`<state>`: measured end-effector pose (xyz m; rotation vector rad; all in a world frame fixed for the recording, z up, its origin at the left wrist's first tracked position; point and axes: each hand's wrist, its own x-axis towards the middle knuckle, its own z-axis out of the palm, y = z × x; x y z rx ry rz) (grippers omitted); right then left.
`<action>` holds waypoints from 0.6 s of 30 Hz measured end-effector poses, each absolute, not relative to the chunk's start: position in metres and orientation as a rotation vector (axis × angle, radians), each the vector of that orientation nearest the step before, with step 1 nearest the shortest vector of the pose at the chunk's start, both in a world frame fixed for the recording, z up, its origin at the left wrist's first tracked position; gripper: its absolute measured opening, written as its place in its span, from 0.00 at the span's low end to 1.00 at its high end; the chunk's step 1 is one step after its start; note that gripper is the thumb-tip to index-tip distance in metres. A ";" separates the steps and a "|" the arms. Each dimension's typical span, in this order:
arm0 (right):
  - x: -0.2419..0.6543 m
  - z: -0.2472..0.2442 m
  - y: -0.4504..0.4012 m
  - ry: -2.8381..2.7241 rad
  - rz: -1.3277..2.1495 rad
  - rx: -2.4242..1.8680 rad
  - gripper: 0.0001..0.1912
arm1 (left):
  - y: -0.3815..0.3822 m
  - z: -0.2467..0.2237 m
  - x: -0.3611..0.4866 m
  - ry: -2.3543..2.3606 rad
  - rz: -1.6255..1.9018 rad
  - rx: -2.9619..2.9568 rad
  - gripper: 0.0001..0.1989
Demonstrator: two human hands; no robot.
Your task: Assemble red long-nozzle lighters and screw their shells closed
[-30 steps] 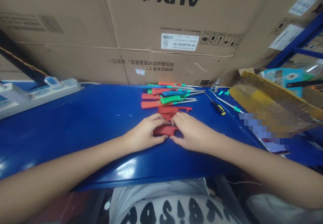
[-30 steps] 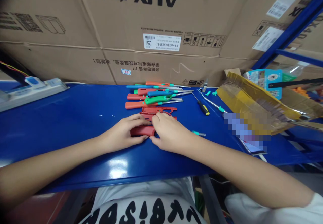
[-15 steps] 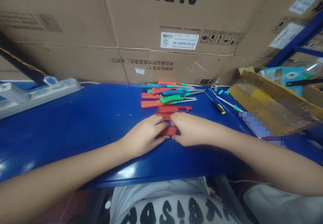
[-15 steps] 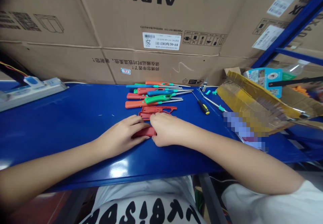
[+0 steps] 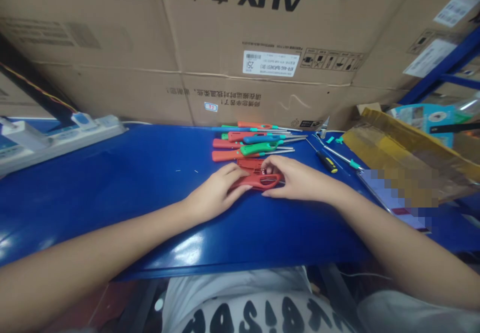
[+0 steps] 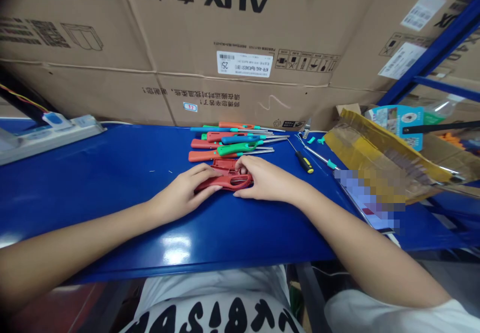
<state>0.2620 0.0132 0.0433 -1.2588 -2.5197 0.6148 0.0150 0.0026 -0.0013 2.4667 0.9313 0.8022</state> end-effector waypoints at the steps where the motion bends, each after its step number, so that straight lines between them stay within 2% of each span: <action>1: 0.268 0.044 0.017 -2.492 0.637 -1.258 0.23 | 0.004 0.000 0.015 0.950 0.810 2.435 0.14; 11: 0.287 0.044 0.027 -2.476 0.928 -1.297 0.11 | 0.008 0.004 0.015 1.031 0.893 2.275 0.15; 18: 0.285 0.046 0.023 -2.503 0.843 -1.291 0.12 | 0.008 0.006 0.014 1.074 0.934 2.198 0.17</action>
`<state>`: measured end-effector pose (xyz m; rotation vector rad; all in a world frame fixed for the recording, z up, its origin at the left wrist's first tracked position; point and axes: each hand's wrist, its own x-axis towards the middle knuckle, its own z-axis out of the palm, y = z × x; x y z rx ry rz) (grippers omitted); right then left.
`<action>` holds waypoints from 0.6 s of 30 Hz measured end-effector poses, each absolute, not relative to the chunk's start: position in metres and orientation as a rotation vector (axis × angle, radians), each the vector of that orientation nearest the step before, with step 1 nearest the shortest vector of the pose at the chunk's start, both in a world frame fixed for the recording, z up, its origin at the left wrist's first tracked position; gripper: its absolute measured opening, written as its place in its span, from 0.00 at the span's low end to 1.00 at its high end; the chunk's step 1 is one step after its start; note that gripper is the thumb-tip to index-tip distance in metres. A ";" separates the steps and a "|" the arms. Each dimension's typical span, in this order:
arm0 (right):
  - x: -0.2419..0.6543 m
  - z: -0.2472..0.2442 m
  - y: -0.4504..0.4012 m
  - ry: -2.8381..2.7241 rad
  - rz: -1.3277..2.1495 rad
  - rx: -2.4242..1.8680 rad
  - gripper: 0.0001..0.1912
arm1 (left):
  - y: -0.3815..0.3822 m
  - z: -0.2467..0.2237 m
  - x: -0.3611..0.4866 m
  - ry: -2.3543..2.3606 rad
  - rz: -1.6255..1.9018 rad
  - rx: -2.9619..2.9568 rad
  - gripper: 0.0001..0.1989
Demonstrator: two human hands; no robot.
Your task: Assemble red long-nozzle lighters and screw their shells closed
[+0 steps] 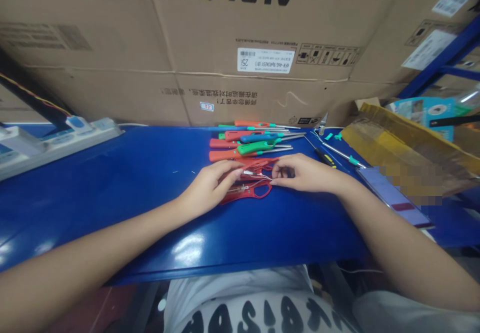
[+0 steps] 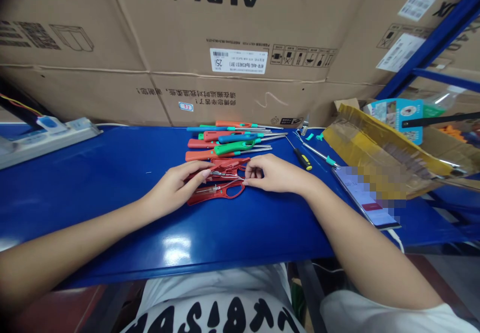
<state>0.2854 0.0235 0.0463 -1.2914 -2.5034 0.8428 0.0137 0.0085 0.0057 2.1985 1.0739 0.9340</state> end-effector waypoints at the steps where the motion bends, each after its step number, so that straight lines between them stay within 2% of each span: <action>1: 0.286 0.048 0.023 -2.481 0.849 -1.292 0.13 | 0.009 0.006 0.013 1.082 0.933 2.170 0.17; 6: 0.287 0.051 0.024 -2.435 0.773 -1.271 0.13 | 0.010 0.009 0.010 1.136 0.858 2.094 0.18; 18: 0.288 0.044 0.026 -2.478 0.789 -1.224 0.08 | 0.014 0.006 0.012 1.116 0.885 2.235 0.13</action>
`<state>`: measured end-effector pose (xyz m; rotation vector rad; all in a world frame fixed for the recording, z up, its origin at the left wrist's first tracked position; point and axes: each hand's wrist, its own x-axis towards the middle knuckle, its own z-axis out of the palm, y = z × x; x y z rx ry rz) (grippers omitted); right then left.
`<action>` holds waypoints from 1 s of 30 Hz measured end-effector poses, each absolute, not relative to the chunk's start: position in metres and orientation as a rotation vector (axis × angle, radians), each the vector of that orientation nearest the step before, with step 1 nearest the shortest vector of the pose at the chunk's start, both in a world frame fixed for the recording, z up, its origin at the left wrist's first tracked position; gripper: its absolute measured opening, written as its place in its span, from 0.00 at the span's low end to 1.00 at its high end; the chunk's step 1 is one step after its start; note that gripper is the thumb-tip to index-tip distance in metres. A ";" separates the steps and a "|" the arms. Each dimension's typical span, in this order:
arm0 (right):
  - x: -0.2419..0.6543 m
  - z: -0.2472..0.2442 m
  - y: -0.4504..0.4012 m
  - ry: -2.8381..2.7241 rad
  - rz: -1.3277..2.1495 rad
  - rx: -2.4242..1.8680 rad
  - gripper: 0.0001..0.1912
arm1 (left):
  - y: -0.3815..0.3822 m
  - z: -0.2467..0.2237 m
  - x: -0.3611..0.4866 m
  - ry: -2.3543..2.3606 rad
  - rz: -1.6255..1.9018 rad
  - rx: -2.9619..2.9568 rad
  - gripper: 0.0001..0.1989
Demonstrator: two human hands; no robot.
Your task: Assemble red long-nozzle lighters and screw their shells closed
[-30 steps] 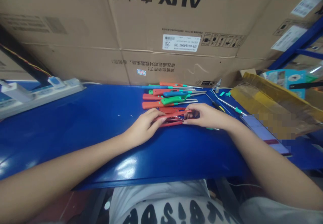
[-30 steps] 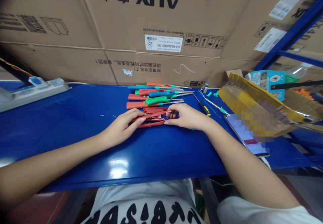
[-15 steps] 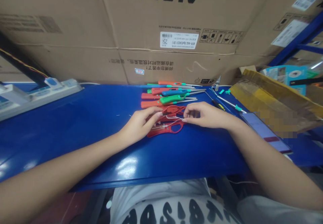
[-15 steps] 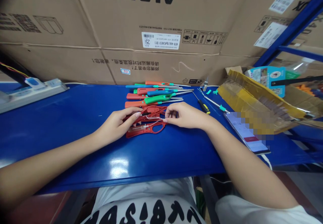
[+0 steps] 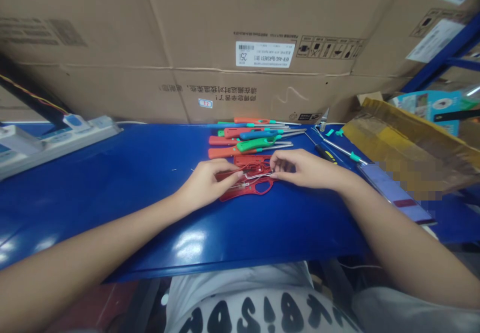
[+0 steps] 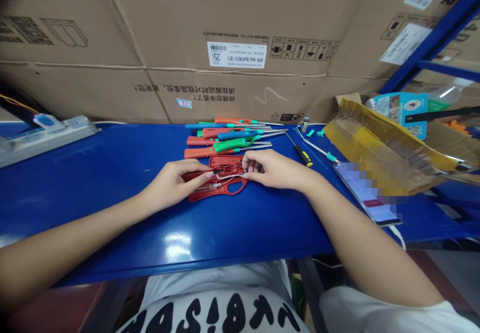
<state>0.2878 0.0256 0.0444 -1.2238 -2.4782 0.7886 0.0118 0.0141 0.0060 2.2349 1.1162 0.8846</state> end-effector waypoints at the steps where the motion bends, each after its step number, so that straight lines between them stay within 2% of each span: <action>1: 0.288 0.043 0.026 -2.500 0.752 -1.216 0.07 | 0.015 0.005 0.012 1.115 0.886 2.238 0.13; 9: 0.302 0.049 0.034 -2.475 0.381 -1.210 0.08 | 0.019 0.003 0.012 1.105 0.875 2.244 0.13; 13: 0.342 0.055 0.055 -2.221 -0.038 -1.585 0.10 | 0.021 0.000 0.013 1.073 0.890 2.247 0.12; 16: 0.371 0.057 0.068 -2.010 -0.176 -1.906 0.09 | 0.023 -0.001 0.013 1.056 0.931 2.253 0.11; 19: 0.380 0.061 0.068 -1.964 -0.134 -1.966 0.08 | 0.024 -0.002 0.013 1.041 0.986 2.281 0.11; 21: 0.372 0.065 0.061 -2.073 -0.003 -1.875 0.10 | 0.024 -0.002 0.013 1.052 0.994 2.283 0.12; 24: 0.345 0.065 0.045 -2.411 0.362 -1.474 0.17 | 0.023 -0.003 0.014 1.075 0.973 2.255 0.13; 26: 0.322 0.060 0.036 -2.551 0.537 -1.292 0.16 | 0.023 -0.003 0.014 1.083 0.963 2.216 0.14; 30: 0.288 0.043 0.024 -2.667 0.412 -1.183 0.10 | 0.024 -0.005 0.014 1.105 0.962 2.149 0.16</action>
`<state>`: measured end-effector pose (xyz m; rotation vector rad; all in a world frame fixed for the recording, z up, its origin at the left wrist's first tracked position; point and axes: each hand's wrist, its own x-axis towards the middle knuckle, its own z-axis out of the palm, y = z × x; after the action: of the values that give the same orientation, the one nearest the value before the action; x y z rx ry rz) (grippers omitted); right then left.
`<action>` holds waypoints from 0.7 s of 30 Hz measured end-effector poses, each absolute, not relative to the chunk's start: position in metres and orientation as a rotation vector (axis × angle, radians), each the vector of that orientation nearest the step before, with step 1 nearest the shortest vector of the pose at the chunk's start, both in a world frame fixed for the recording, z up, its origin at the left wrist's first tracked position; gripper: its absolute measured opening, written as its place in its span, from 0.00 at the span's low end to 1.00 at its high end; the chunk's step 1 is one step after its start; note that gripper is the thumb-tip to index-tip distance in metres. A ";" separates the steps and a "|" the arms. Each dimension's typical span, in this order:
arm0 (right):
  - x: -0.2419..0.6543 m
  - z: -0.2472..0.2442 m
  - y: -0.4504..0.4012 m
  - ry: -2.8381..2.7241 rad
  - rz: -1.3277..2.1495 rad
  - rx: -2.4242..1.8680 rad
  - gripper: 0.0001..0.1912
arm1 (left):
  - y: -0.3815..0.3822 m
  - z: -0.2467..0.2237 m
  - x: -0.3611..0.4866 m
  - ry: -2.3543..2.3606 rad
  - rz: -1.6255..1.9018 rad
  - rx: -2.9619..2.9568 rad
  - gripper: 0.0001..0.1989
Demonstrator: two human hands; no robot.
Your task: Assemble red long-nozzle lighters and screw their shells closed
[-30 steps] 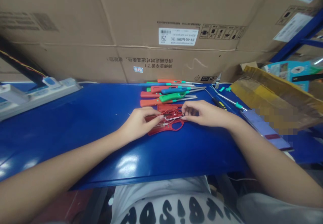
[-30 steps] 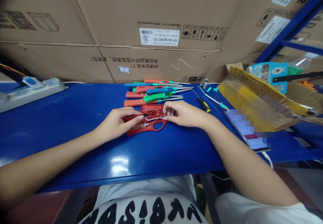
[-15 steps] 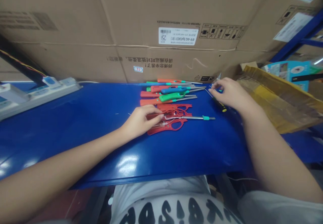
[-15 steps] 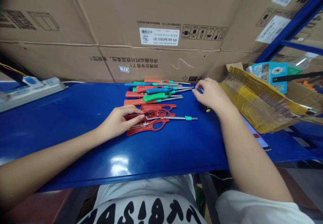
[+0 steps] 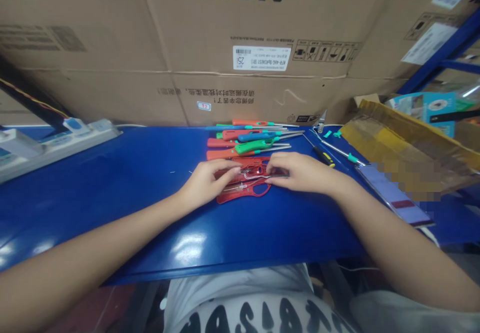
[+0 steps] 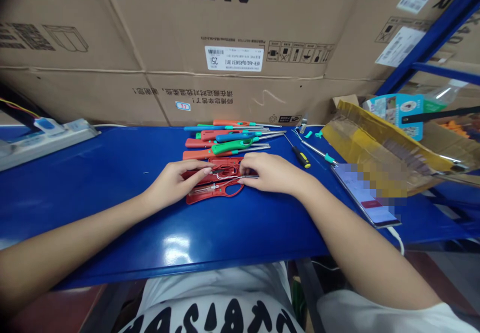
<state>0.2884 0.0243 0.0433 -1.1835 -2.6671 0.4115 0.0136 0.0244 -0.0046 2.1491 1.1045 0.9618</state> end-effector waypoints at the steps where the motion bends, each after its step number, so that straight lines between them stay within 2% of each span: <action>1: 0.284 0.040 0.023 -2.674 0.391 -1.191 0.09 | 0.025 -0.005 0.013 1.113 0.957 2.141 0.17; 4: 0.280 0.036 0.021 -2.672 0.381 -1.209 0.08 | 0.025 -0.005 0.011 1.144 0.941 2.124 0.19; 11: 0.284 0.037 0.022 -2.671 0.441 -1.163 0.05 | 0.025 -0.005 0.007 1.171 0.930 2.206 0.16; 14: 0.292 0.044 0.026 -2.616 0.333 -1.179 0.07 | 0.025 -0.003 0.004 1.116 0.964 2.332 0.14; 17: 0.316 0.056 0.036 -2.390 0.007 -1.413 0.08 | 0.023 0.000 0.002 1.042 0.950 2.431 0.13; 21: 0.370 0.060 0.062 -2.001 -0.292 -2.061 0.12 | 0.020 0.003 0.002 1.083 0.875 2.516 0.14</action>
<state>0.3701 0.0619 0.0596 -2.0606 -2.0007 -0.2918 0.0016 0.0200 0.0031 2.5161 1.0831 0.8746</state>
